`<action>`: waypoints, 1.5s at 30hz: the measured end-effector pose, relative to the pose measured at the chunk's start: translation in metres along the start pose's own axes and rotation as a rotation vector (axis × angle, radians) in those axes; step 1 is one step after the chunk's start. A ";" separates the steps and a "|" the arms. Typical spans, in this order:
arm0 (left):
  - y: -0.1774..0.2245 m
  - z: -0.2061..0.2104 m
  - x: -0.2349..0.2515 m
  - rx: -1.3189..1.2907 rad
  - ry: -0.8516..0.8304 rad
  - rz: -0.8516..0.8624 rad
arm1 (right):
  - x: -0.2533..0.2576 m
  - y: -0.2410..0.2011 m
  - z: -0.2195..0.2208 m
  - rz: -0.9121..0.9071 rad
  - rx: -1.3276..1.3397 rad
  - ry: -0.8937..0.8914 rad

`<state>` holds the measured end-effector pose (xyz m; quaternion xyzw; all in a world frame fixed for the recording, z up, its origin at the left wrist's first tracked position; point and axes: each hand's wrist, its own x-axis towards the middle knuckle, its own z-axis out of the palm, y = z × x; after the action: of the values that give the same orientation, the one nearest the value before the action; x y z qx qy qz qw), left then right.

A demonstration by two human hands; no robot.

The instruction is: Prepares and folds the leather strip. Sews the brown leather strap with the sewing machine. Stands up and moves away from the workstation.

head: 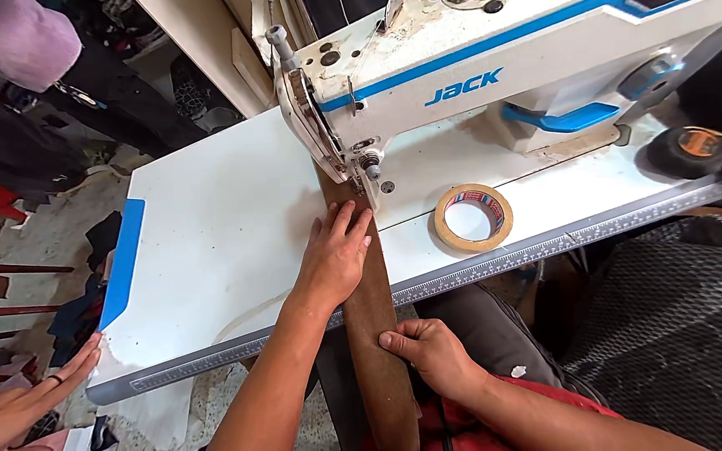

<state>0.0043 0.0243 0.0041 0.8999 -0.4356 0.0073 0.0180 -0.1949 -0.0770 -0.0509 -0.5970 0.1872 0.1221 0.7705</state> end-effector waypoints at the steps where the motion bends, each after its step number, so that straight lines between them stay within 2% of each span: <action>1: 0.000 0.001 0.000 -0.001 0.005 0.003 | 0.000 0.000 0.001 0.000 0.002 0.005; 6: 0.000 0.001 0.000 -0.009 0.019 0.025 | -0.001 0.001 0.002 0.007 0.002 0.022; 13: 0.007 0.006 0.000 -0.082 0.064 -0.034 | -0.002 0.002 0.002 -0.011 -0.001 0.039; 45: 0.008 0.007 0.000 -0.071 0.065 -0.057 | -0.003 0.001 0.002 -0.006 -0.056 0.073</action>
<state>-0.0021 0.0194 -0.0026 0.9100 -0.4090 0.0207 0.0641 -0.1982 -0.0750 -0.0502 -0.6230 0.2098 0.1033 0.7465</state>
